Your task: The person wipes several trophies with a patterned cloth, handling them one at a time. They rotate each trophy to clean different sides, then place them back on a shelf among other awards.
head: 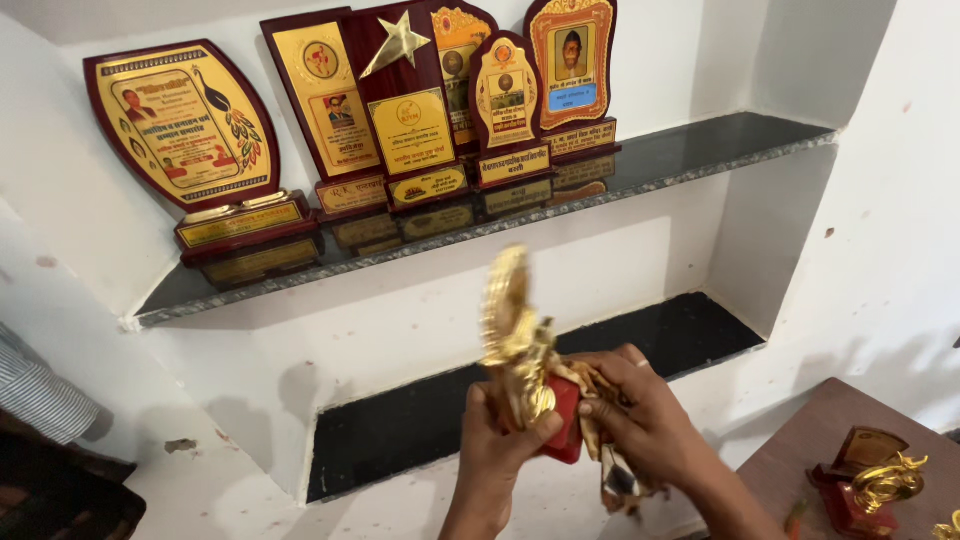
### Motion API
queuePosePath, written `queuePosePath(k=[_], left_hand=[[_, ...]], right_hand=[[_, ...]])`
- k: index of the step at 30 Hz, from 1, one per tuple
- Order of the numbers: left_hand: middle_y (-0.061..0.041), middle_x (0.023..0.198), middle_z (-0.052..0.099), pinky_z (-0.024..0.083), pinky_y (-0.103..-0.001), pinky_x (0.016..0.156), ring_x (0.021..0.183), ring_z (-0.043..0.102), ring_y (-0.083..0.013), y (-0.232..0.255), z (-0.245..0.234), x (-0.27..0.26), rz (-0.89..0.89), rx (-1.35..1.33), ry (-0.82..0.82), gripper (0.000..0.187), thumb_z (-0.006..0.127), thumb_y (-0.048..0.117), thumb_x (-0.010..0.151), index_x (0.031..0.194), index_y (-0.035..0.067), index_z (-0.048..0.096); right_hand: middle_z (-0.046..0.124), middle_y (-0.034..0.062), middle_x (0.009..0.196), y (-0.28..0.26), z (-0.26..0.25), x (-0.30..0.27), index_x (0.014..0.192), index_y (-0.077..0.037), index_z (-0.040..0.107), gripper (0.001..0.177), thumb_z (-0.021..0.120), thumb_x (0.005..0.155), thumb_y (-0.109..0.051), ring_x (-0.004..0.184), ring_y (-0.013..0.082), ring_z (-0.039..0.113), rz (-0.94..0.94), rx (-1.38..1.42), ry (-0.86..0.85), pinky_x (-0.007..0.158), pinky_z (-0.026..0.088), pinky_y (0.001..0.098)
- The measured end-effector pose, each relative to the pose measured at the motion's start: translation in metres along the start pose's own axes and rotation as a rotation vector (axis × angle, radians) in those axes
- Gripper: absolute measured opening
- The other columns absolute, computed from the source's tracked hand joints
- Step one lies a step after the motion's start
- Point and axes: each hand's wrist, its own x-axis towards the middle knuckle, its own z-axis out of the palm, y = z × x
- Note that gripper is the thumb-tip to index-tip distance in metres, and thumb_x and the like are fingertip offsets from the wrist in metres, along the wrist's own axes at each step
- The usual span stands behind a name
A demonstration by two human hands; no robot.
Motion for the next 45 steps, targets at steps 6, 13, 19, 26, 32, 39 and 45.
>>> queuePosePath(k=[6, 13, 19, 26, 32, 39, 45], left_hand=[[-0.011, 0.117, 0.069, 0.063, -0.035, 0.084, 0.102, 0.076, -0.0197, 0.000, 0.018, -0.001, -0.070, -0.213, 0.098, 0.067, 0.080, 0.036, 0.077, 0.132, 0.006, 0.056], [-0.016, 0.114, 0.065, 0.051, -0.033, 0.064, 0.085, 0.060, -0.0193, -0.033, 0.018, 0.007, 0.018, -0.311, 0.252, 0.061, 0.078, 0.032, 0.094, 0.142, 0.009, 0.050], [-0.009, 0.128, 0.061, 0.068, -0.032, 0.084, 0.112, 0.068, -0.0164, -0.001, 0.012, -0.001, 0.084, -0.073, -0.024, 0.095, 0.090, 0.029, 0.070, 0.145, 0.013, 0.033], [-0.016, 0.123, 0.069, 0.067, -0.041, 0.079, 0.104, 0.073, -0.0227, 0.011, 0.012, 0.003, -0.025, -0.151, -0.165, 0.081, 0.084, 0.029, 0.075, 0.146, 0.007, 0.052], [-0.012, 0.124, 0.070, 0.064, -0.033, 0.090, 0.108, 0.072, -0.0170, -0.009, 0.039, 0.002, 0.228, -0.229, 0.038, 0.076, 0.081, 0.021, 0.082, 0.148, 0.004, 0.049], [-0.012, 0.121, 0.072, 0.061, -0.030, 0.085, 0.104, 0.070, -0.0175, -0.018, 0.047, 0.008, 0.444, -0.160, 0.213, 0.077, 0.079, 0.015, 0.085, 0.151, 0.001, 0.042], [-0.014, 0.119, 0.070, 0.059, -0.037, 0.080, 0.099, 0.067, -0.0212, -0.013, 0.036, 0.020, 0.323, -0.284, 0.326, 0.071, 0.078, 0.015, 0.085, 0.151, 0.005, 0.052]], right_hand=[[0.067, 0.0109, 0.112, -0.028, 0.014, -0.008, 0.133, -0.009, 0.063, 0.045, 0.066, 0.088, -0.011, 0.098, 0.0275, 0.056, -0.239, -0.263, 0.111, 0.088, 0.049, 0.0409], [0.063, 0.0200, 0.132, -0.026, 0.059, -0.039, 0.138, -0.002, 0.054, 0.053, 0.064, 0.087, -0.010, 0.102, 0.0318, 0.057, -0.474, -0.362, 0.389, 0.092, 0.045, 0.0450], [0.056, 0.0079, 0.105, -0.006, 0.033, -0.020, 0.134, -0.009, 0.064, 0.045, 0.062, 0.090, -0.004, 0.061, 0.0163, 0.068, 0.016, 0.210, 0.180, 0.051, 0.063, 0.0314], [0.056, 0.0086, 0.105, 0.009, -0.019, 0.006, 0.136, -0.005, 0.070, 0.041, 0.066, 0.095, -0.001, 0.068, 0.0251, 0.069, 0.042, 0.292, -0.056, 0.055, 0.061, 0.0391], [0.069, 0.0126, 0.106, 0.002, 0.041, -0.012, 0.130, -0.005, 0.065, 0.033, 0.057, 0.098, -0.011, 0.099, 0.0248, 0.057, -0.208, -0.175, 0.520, 0.089, 0.046, 0.0390], [0.067, 0.0100, 0.111, 0.004, 0.074, -0.036, 0.132, -0.008, 0.064, 0.038, 0.058, 0.094, -0.007, 0.099, 0.0249, 0.062, -0.139, 0.150, 0.531, 0.085, 0.051, 0.0369], [0.068, 0.0115, 0.122, 0.028, 0.067, -0.051, 0.128, -0.004, 0.068, 0.036, 0.060, 0.093, -0.002, 0.096, 0.0222, 0.064, -0.351, 0.082, 0.396, 0.081, 0.054, 0.0373]])
